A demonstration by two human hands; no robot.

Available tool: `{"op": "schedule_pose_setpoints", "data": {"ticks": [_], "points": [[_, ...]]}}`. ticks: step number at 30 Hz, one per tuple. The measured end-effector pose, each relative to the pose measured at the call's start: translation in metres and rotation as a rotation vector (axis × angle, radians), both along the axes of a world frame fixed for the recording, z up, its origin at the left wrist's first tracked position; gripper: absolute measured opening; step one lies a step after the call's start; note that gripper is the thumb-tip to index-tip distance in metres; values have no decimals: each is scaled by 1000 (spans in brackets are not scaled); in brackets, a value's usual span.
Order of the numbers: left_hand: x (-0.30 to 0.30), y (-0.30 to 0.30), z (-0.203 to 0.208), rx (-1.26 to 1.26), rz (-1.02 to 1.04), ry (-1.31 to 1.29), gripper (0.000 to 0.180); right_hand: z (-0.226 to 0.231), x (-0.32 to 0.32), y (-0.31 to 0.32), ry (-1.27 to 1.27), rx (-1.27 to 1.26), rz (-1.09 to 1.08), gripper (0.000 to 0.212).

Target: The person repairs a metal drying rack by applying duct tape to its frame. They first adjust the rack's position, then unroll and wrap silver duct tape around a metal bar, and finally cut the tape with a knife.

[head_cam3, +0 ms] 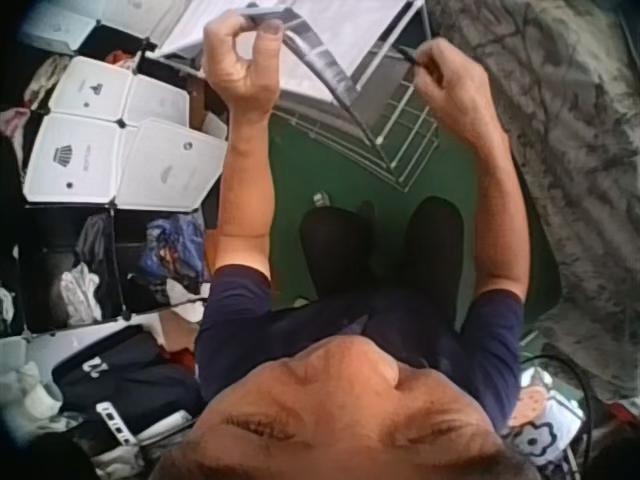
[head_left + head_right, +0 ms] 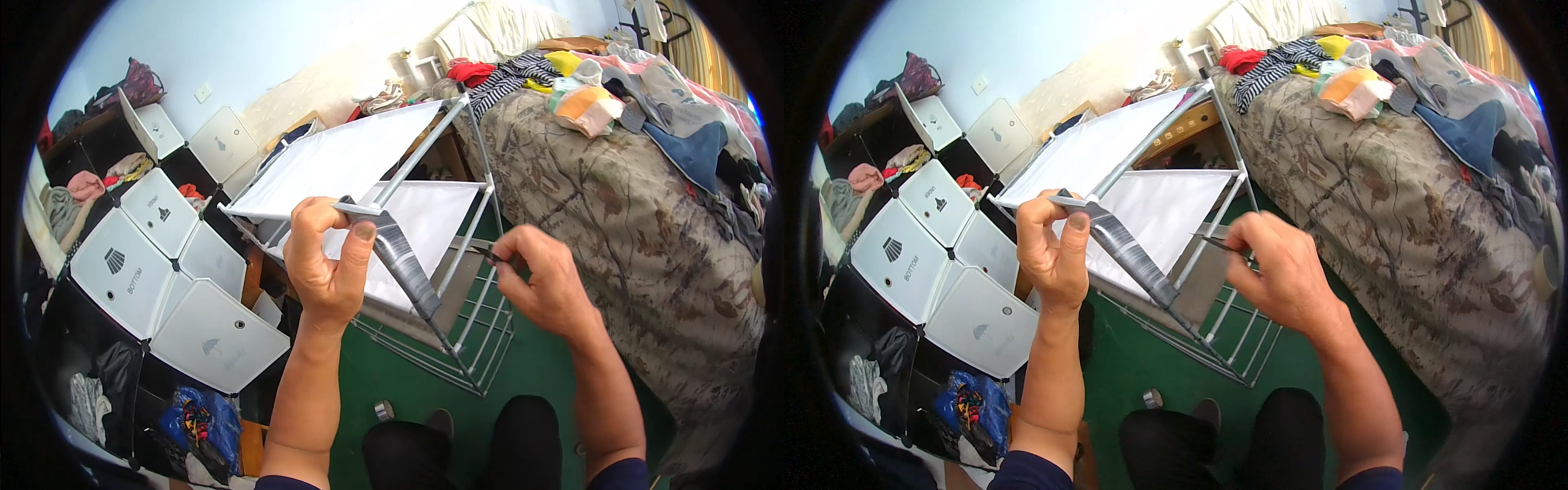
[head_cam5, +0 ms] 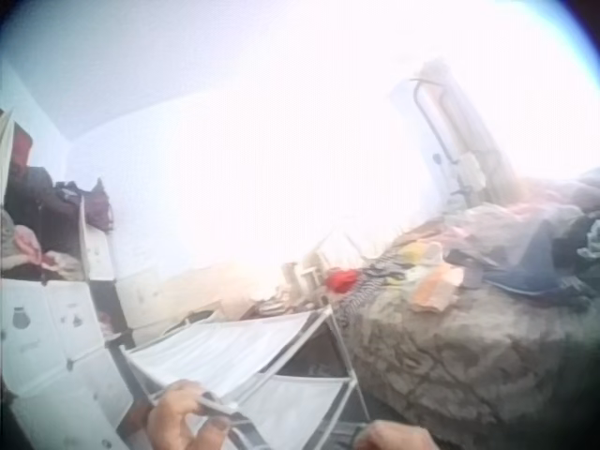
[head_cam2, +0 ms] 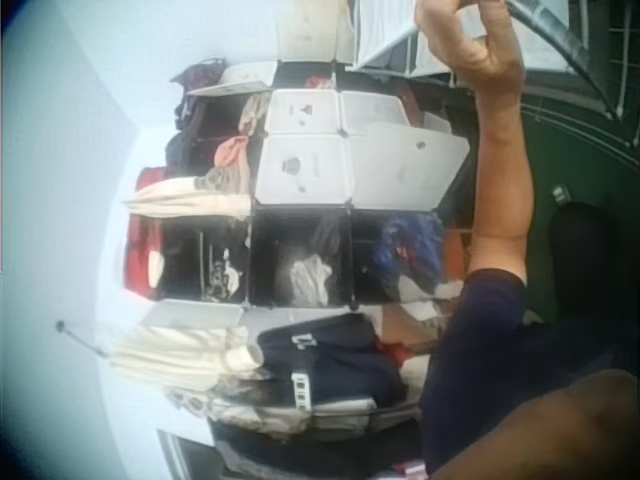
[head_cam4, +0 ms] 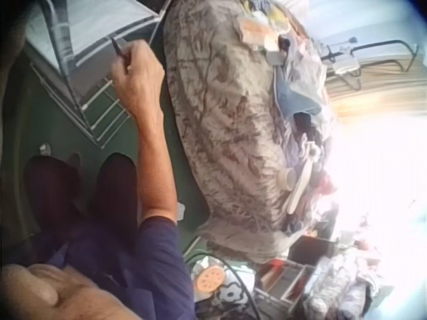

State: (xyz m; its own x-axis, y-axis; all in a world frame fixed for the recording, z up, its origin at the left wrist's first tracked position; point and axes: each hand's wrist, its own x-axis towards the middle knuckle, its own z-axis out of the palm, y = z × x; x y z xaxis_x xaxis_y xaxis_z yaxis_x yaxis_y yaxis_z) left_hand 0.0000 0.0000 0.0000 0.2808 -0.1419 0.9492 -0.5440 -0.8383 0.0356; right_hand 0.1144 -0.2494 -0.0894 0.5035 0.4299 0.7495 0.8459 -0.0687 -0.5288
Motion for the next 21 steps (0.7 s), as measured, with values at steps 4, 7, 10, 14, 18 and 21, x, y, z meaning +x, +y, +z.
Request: {"op": "schedule_pose_setpoints", "data": {"ticks": [4,7,10,14,18,21], "points": [[-7,0,-1,-40,-2,75,16,56,-10,11,-475,135,1,15],[-6,-2,-1,-68,-20,84,13,72,-12,21,-605,123,-42,12],[-5,-4,1,-69,1,39,15,80,-9,27,-717,91,-92,14],[-8,-4,1,-65,15,34,15,83,-7,33,-764,61,-139,13],[-8,-6,0,-64,18,26,17,84,-9,36,-783,91,-129,13],[-17,-7,0,-108,11,142,16,82,-8,39,-783,98,-129,13]]}}
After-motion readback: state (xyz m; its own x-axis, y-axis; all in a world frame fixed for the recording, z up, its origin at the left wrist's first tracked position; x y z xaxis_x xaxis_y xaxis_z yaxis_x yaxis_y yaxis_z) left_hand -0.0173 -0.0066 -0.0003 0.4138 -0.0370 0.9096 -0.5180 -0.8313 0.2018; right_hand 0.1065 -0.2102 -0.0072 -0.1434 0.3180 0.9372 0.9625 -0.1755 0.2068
